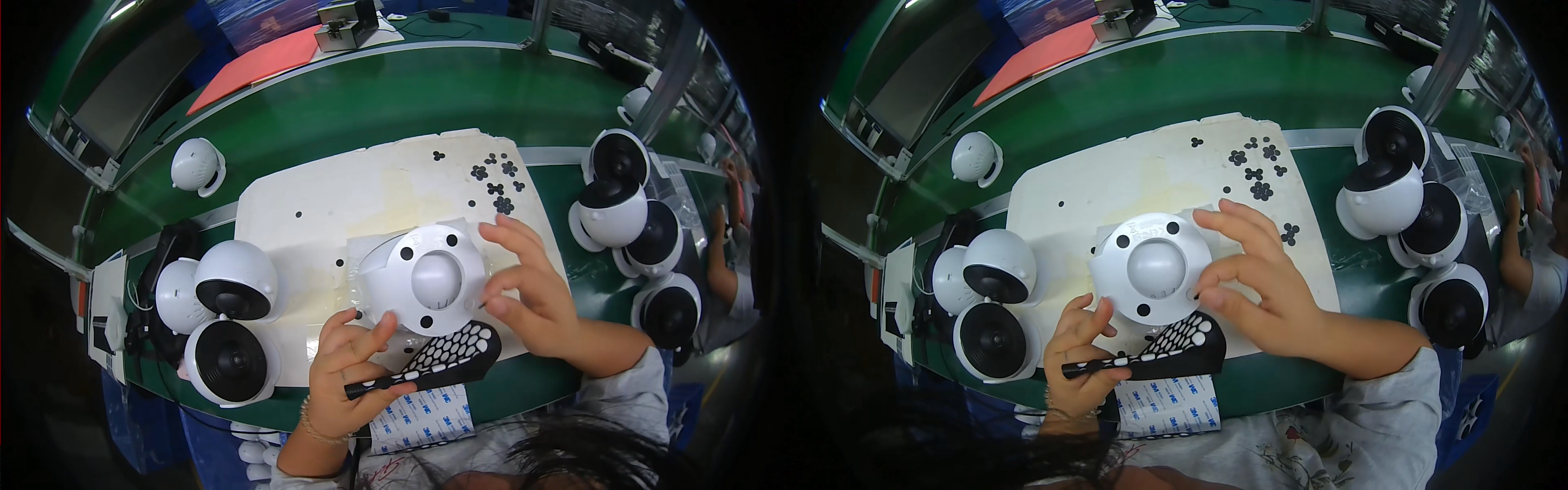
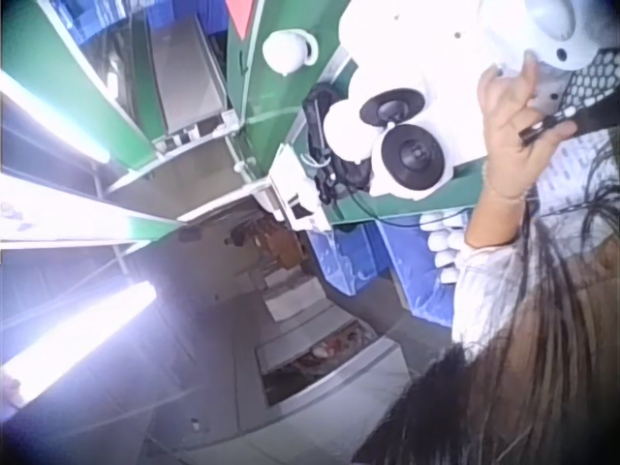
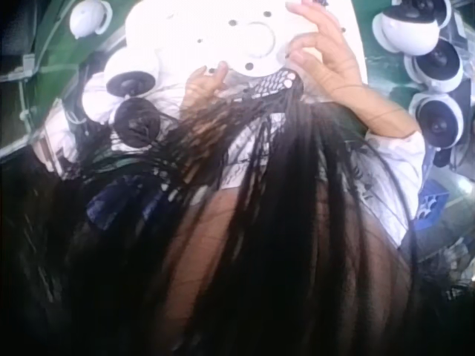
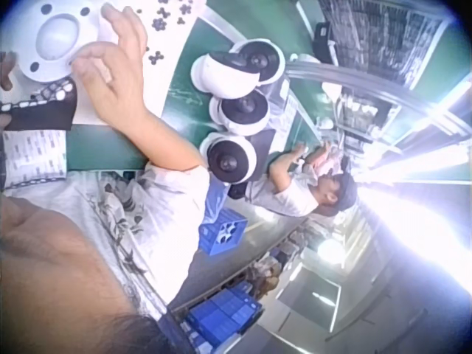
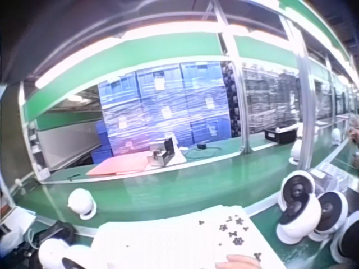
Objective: The person assembles white dome security cameras by hand. They pick up a camera base, peel small black circular stickers from a sheet, and place them into the holes on the base. The person repeats this process for multiple units, moving the finished cameras to the right side of the table.
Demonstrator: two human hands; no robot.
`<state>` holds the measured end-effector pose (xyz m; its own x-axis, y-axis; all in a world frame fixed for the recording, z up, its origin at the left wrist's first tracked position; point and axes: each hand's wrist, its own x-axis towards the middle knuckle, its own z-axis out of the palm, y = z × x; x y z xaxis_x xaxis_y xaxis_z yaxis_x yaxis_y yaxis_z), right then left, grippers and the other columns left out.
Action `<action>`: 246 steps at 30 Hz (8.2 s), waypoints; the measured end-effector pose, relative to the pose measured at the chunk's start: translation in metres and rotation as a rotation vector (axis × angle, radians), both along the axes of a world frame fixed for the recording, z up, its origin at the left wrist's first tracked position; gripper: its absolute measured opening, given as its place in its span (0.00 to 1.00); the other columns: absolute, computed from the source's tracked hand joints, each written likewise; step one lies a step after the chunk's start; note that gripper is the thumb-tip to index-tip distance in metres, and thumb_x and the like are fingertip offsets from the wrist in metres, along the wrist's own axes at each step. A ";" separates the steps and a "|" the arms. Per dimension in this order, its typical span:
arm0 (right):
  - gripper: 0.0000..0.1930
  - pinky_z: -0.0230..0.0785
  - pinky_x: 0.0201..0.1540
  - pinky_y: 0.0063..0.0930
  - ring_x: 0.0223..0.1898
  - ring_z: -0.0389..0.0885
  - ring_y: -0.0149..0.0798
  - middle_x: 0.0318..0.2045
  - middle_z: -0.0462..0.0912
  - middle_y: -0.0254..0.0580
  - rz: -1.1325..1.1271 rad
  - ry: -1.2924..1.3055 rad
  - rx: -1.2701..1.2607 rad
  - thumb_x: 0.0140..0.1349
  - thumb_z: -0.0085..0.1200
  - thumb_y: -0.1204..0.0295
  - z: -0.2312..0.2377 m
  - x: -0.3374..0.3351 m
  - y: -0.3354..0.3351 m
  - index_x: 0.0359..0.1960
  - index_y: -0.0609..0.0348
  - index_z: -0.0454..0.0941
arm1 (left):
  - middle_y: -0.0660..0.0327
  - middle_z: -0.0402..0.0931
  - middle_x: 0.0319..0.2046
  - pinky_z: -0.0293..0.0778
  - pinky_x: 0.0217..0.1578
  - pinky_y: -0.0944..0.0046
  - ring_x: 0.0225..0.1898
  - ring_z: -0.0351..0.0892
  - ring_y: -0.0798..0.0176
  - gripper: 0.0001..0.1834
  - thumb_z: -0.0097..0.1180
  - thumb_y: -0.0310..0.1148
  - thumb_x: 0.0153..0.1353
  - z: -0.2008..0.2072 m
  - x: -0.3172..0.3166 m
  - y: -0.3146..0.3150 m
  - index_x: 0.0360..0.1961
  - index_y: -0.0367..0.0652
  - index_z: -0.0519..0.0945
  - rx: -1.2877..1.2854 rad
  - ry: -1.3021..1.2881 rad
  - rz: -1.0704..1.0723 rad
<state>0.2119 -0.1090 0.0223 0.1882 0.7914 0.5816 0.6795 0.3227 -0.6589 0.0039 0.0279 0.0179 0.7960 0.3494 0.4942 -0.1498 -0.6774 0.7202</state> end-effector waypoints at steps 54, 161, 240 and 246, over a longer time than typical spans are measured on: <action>0.13 0.66 0.46 0.38 0.44 0.75 0.41 0.42 0.77 0.39 -0.171 -0.778 -0.544 0.56 0.41 0.67 -0.032 0.073 0.265 0.40 0.52 0.77 | 0.53 0.74 0.42 0.73 0.29 0.65 0.28 0.76 0.56 0.22 0.58 0.25 0.41 0.007 -0.025 0.002 0.42 0.39 0.74 -0.047 -0.136 -0.138; 0.30 0.65 0.38 0.17 0.34 0.70 0.26 0.44 0.63 0.45 0.287 0.545 -0.145 0.53 0.41 0.88 0.036 0.002 0.065 0.59 0.57 0.52 | 0.61 0.68 0.53 0.50 0.54 0.48 0.56 0.61 0.55 0.09 0.55 0.36 0.43 -0.008 -0.010 -0.031 0.29 0.49 0.79 0.451 0.224 0.157; 0.17 0.47 0.56 0.44 0.53 0.67 0.45 0.44 0.75 0.40 0.089 -0.462 0.020 0.51 0.54 0.73 0.031 -0.018 0.041 0.44 0.55 0.72 | 0.61 0.68 0.52 0.55 0.51 0.46 0.56 0.62 0.55 0.09 0.54 0.31 0.43 -0.006 -0.007 -0.027 0.29 0.43 0.76 0.384 0.170 0.134; 0.08 0.42 0.59 0.45 0.61 0.52 0.56 0.58 0.59 0.50 0.076 -0.126 -0.053 0.51 0.56 0.68 0.023 -0.004 0.016 0.33 0.52 0.78 | 0.60 0.68 0.52 0.56 0.51 0.47 0.56 0.62 0.54 0.09 0.55 0.31 0.42 -0.005 -0.008 -0.029 0.29 0.44 0.77 0.400 0.158 0.158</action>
